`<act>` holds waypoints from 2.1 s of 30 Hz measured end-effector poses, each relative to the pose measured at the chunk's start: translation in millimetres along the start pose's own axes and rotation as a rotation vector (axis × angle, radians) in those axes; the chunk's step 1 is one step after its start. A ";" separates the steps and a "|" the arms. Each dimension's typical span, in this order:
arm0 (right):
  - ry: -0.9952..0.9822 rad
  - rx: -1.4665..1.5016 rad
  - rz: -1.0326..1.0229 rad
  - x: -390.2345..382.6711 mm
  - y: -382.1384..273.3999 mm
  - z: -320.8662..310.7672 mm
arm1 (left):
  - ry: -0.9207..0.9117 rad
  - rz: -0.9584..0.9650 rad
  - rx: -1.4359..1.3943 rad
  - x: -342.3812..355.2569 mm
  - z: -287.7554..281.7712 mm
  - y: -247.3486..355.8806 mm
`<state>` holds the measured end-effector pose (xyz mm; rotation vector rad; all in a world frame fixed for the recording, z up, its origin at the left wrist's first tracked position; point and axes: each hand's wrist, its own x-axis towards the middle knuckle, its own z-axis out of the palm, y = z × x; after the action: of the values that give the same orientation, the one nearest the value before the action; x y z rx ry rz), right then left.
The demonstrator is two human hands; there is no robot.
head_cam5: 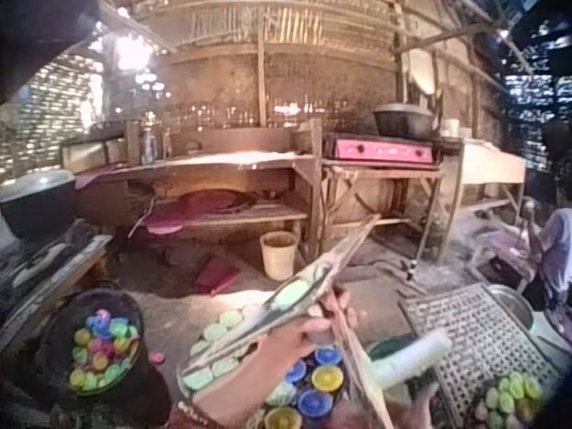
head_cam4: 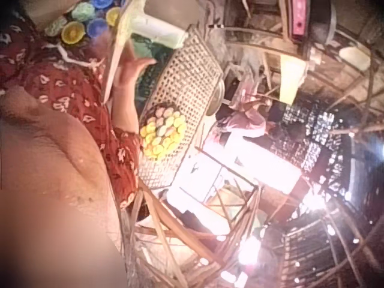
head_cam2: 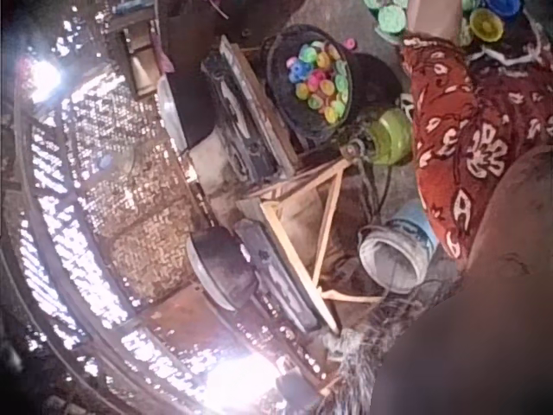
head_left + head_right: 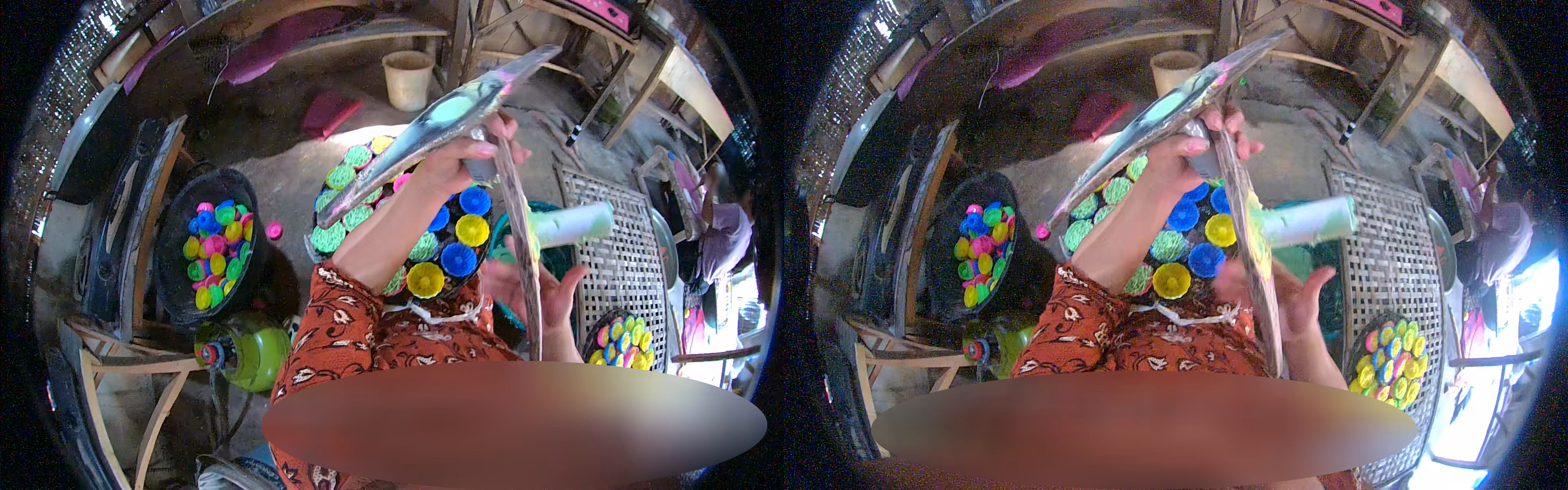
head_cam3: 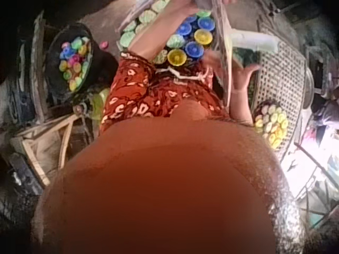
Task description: The person scoops green paste from a bowl and fills small colorful plastic molds arranged in a circular tray using a wooden tool. The person repeatedly fills each mold and places the filled tray on a nearby rack.
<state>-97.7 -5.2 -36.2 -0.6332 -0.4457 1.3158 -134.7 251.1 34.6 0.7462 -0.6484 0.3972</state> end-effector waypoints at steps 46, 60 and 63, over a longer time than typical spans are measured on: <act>0.187 -1.302 -0.499 159.4 -42.9 8.1 | 0.808 0.081 0.573 -290.9 21.9 94.2; 0.358 -0.721 0.275 202.8 -30.4 -165.5 | 0.901 0.244 0.313 -347.4 77.3 162.2; 0.393 -0.814 0.251 189.6 -22.9 -157.1 | 0.575 0.164 0.376 -342.0 57.7 162.1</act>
<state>58.4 149.8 -149.1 -1.6370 -0.5861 1.1747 -498.3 282.1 -81.2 0.8835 -0.0876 0.8613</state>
